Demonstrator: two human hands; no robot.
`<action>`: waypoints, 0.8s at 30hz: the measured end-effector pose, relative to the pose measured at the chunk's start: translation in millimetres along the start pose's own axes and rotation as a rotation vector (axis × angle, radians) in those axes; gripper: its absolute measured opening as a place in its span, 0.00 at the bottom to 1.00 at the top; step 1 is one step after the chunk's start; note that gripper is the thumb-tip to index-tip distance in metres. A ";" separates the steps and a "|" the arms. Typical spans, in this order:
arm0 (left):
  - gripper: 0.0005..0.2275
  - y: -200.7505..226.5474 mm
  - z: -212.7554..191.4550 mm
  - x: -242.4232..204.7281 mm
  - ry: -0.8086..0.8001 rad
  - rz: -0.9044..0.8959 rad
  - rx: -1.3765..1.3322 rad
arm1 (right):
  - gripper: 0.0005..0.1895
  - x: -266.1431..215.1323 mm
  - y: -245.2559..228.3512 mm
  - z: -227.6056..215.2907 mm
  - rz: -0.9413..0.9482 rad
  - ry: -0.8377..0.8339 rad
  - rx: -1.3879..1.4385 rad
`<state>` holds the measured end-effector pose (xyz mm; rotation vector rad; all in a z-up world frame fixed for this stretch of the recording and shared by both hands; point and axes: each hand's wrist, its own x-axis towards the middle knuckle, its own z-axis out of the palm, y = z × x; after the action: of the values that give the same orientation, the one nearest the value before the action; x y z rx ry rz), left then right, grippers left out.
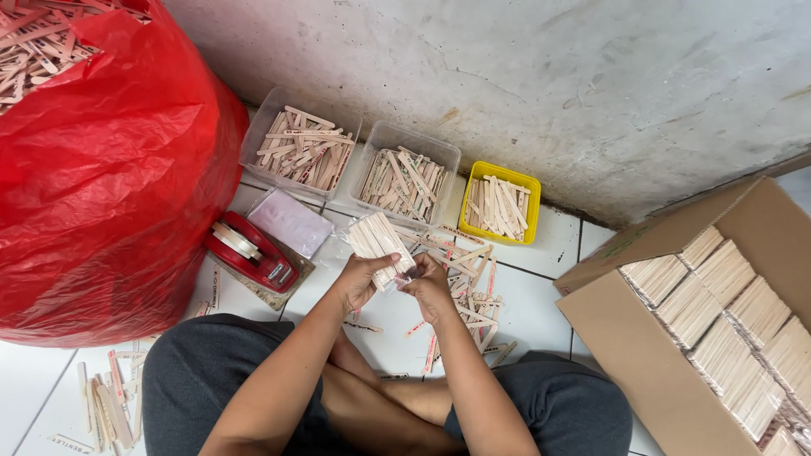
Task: The person sits on the floor and gathers small wooden sticks from a pile, aligns them into neat bundles, and places them into clear plastic bags. The person then places the filled bags into a cardboard box.
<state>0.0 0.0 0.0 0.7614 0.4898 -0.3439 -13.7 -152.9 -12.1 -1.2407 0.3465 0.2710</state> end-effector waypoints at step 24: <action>0.21 5.0 -18.2 17.7 0.070 0.064 -0.106 | 0.52 -19.7 -3.4 16.6 -0.450 -0.190 -0.494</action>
<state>11.7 14.5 -18.0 0.6868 0.5442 -0.2299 -28.6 -138.3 3.5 -1.7229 -0.1811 0.0835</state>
